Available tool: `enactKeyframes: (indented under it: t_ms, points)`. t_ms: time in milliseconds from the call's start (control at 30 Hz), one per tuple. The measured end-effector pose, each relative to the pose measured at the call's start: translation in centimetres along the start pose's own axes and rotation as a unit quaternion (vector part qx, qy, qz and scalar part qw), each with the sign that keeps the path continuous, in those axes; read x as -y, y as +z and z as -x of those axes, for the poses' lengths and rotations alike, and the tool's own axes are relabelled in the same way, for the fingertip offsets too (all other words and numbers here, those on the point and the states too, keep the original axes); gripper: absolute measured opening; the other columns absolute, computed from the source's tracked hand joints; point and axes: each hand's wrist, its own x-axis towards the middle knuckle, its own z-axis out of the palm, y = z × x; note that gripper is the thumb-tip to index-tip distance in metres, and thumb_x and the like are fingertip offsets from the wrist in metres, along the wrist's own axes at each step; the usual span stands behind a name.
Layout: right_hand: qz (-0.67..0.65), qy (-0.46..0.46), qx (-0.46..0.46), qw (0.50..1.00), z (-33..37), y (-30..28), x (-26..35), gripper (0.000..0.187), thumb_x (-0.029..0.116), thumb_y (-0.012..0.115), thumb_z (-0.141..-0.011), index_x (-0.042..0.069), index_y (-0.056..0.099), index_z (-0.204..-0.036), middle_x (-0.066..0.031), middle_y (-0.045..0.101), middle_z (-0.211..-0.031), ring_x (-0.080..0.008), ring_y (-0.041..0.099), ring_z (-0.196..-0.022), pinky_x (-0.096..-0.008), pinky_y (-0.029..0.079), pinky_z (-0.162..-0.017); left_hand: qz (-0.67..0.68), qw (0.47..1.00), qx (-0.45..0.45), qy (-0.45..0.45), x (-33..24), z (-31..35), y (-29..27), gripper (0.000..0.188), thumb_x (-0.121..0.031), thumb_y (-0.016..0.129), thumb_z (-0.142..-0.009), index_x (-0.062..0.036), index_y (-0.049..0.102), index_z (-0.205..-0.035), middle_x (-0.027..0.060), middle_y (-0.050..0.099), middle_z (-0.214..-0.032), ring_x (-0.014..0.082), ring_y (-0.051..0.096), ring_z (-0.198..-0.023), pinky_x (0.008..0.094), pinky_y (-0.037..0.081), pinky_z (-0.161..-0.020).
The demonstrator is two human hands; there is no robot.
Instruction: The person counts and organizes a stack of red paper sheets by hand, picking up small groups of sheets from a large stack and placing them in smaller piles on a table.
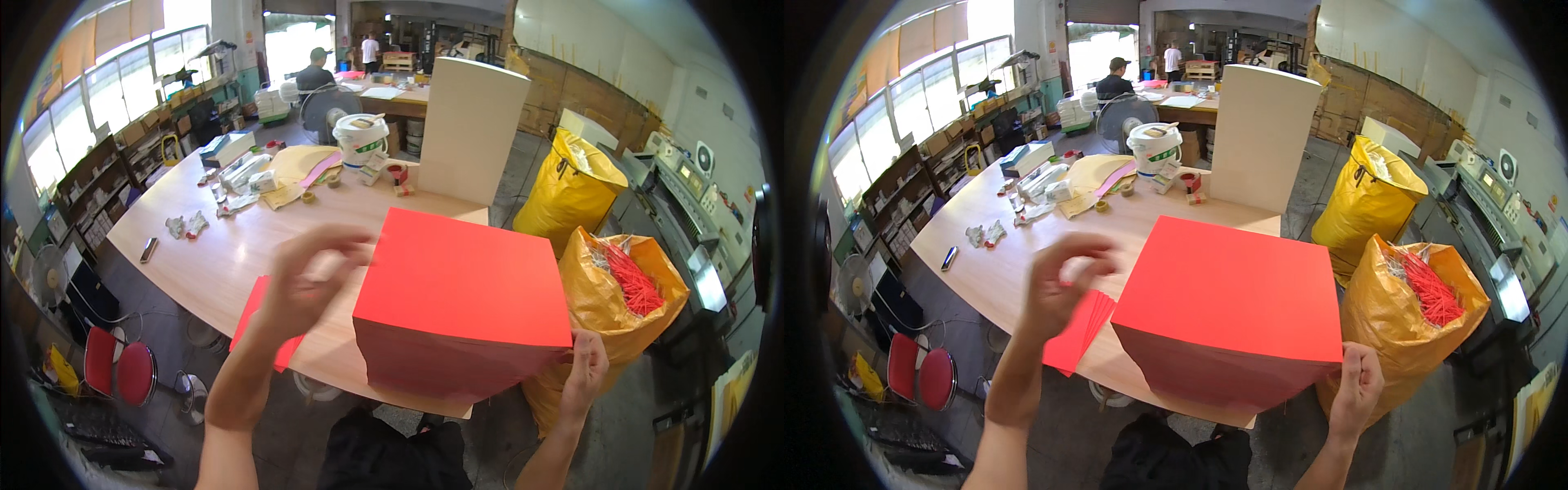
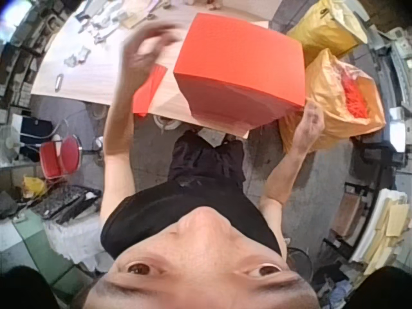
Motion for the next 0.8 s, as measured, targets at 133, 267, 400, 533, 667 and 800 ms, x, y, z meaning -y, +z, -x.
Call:
enactKeyframes:
  t_ms: [133,267,400,533,667,800]
  points:
    - [-0.005,0.051,0.003,0.999,0.0,1.0,1.7,0.022,0.02,0.069,-0.111,0.003,0.067,-0.097,0.0057,0.058,-0.081,-0.0021,0.05,-0.073,-0.0212,0.04,-0.064,-0.07,0.954,0.245,0.157,-1.9,-6.3,7.7,0.018,-0.017,0.074,-0.102,-0.0053,0.075,-0.116,0.0097,0.076,-0.097,0.0228,0.075,-0.085,0.0381,0.059,-0.078]
    - [0.072,0.062,0.012,0.995,0.2,0.2,2.2,0.03,0.024,0.076,-0.107,0.002,0.064,-0.09,0.0026,0.058,-0.074,-0.0063,0.051,-0.067,-0.0263,0.042,-0.062,-0.104,0.91,0.372,0.148,-1.4,-7.2,12.2,0.022,-0.028,0.074,-0.104,-0.0083,0.075,-0.113,0.008,0.074,-0.091,0.0259,0.072,-0.079,0.0405,0.056,-0.07]
    - [0.212,0.063,0.079,0.972,-0.5,-1.0,4.3,0.043,0.034,0.075,-0.106,-0.001,0.061,-0.084,-0.0101,0.058,-0.067,-0.0223,0.058,-0.062,-0.0371,0.046,-0.063,-0.052,0.92,0.36,0.146,0.5,-5.5,14.4,0.024,-0.031,0.071,-0.105,-0.0081,0.074,-0.111,0.0087,0.073,-0.089,0.0264,0.071,-0.077,0.0397,0.054,-0.067]
    - [0.37,0.006,0.146,0.917,-2.2,-0.9,7.5,0.05,0.038,0.072,-0.106,0.0,0.057,-0.078,-0.0203,0.06,-0.069,-0.0405,0.063,-0.068,-0.0467,0.048,-0.064,-0.026,0.926,0.366,0.09,0.3,-5.5,13.8,0.017,-0.022,0.072,-0.104,-0.0064,0.074,-0.109,0.009,0.073,-0.09,0.0246,0.07,-0.076,0.0368,0.054,-0.068]
    - [0.372,-0.039,0.109,0.921,-3.9,0.9,10.5,0.05,0.036,0.071,-0.107,0.0,0.054,-0.077,-0.022,0.06,-0.069,-0.0448,0.063,-0.067,-0.0509,0.048,-0.062,0.019,0.94,0.335,0.065,0.2,-5.5,13.6,0.009,-0.011,0.074,-0.099,-0.0036,0.074,-0.104,0.0109,0.073,-0.098,0.026,0.071,-0.085,0.0376,0.057,-0.074]
    - [0.195,-0.077,0.01,0.978,-3.1,4.1,7.0,0.045,0.029,0.071,-0.107,0.002,0.051,-0.077,-0.0134,0.054,-0.061,-0.028,0.058,-0.054,-0.0413,0.046,-0.055,-0.02,0.951,0.271,0.148,1.2,-5.3,13.8,0.01,-0.011,0.075,-0.095,-0.007,0.072,-0.104,0.0098,0.071,-0.117,0.0328,0.069,-0.111,0.0457,0.056,-0.091]
